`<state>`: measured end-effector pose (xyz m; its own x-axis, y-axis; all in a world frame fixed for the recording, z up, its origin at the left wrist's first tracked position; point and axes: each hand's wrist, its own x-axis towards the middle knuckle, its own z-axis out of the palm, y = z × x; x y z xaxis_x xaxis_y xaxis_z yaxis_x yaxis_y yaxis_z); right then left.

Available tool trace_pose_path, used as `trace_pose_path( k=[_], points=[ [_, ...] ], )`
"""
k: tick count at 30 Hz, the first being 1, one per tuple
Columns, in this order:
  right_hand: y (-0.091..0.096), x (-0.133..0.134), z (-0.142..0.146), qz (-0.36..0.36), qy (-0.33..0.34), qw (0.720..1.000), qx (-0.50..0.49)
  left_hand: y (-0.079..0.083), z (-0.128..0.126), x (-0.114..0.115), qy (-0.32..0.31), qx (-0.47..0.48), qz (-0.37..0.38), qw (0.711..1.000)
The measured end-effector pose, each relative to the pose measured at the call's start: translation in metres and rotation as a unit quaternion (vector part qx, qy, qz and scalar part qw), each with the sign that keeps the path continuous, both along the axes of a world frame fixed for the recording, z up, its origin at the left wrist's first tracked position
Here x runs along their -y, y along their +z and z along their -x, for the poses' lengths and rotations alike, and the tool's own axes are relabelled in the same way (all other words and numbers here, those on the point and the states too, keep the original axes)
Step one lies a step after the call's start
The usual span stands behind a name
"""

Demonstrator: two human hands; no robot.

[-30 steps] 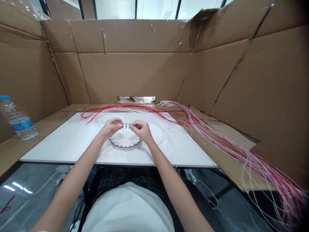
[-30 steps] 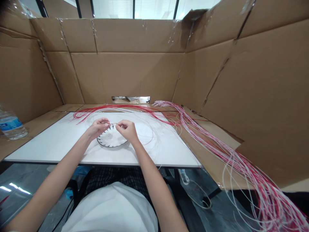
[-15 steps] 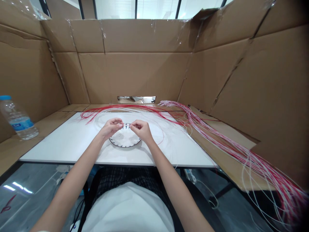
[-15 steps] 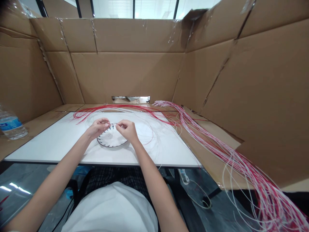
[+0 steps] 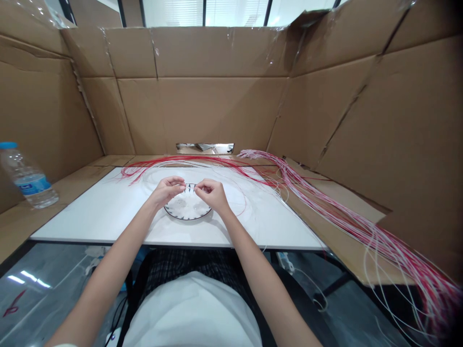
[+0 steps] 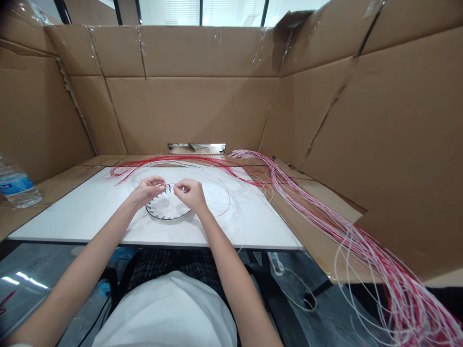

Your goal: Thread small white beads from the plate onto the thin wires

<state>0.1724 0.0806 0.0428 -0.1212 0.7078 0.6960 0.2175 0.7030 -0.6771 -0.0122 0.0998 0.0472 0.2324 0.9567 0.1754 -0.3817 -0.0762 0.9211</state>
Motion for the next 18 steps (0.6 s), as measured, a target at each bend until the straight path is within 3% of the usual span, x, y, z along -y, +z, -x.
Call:
trace_pose_path(
  k=[18],
  points=[
    [0.0013, 0.0007, -0.0006, 0.019, -0.012, 1.0, -0.016, 0.0004, 0.002, 0.0002, -0.011, 0.014, 0.011, 1.0]
  ],
)
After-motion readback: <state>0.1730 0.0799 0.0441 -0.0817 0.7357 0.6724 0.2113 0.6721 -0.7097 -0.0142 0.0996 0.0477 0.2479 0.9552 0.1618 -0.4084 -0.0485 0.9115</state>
